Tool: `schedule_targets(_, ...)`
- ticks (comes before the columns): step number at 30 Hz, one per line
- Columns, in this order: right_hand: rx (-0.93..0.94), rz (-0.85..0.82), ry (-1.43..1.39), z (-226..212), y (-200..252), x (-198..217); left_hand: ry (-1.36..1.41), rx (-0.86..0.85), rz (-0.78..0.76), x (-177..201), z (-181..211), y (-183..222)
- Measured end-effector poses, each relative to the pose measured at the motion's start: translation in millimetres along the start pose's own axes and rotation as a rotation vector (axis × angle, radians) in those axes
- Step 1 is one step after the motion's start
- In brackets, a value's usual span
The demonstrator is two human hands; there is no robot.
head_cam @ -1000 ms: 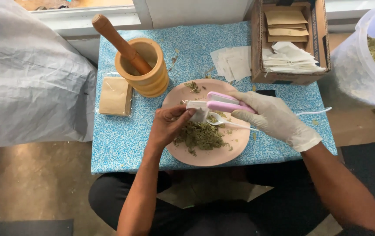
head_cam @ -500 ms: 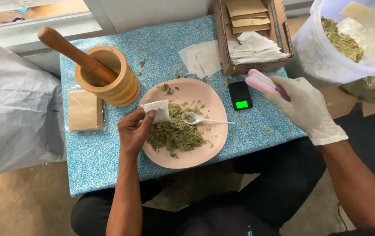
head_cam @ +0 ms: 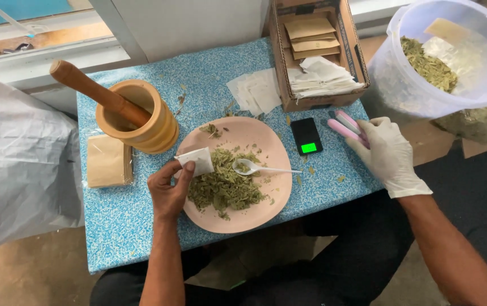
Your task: Filling small tea bags with loose tea, weighing them on a digital scale, and sealing them with a heat sealer.
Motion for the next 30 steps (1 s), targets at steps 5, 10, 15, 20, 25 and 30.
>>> schedule_targets(5, -0.036, -0.008, 0.003, 6.6, 1.8, -16.6, -0.011, -0.007, -0.013, -2.0, 6.5, -1.6)
schedule_targets(10, -0.041, -0.003, 0.023, 7.7, 0.8, -18.9, -0.012, -0.015, -0.033, -3.9, 3.1, -1.2)
schedule_targets(15, -0.036, -0.010, 0.061, 11.2, 0.7, -28.3, 0.031, -0.046, -0.066, -6.7, 7.0, -2.7)
schedule_targets(20, -0.027, -0.026, 0.083, 1.9, -0.5, -14.6, 0.039, -0.009, -0.039, -9.5, 12.0, -1.9)
schedule_targets(25, -0.017, -0.055, 0.081, 1.9, -5.6, -13.9, -0.005, -0.031, -0.054, -6.6, 16.6, -3.8)
schedule_targets(30, -0.099, -0.268, 0.040, -14.4, -10.4, 19.7, 0.039, -0.018, -0.059, -6.9, 17.3, -3.6)
Point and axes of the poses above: each hand's wrist, its own y-axis away from the middle knuckle, its own x-axis out of the back of the hand, z = x × y, the point moved 1 cm from there along -y, towards the middle knuckle, and after that the axes turned 10 degrees about y, right-handed, at the moved point
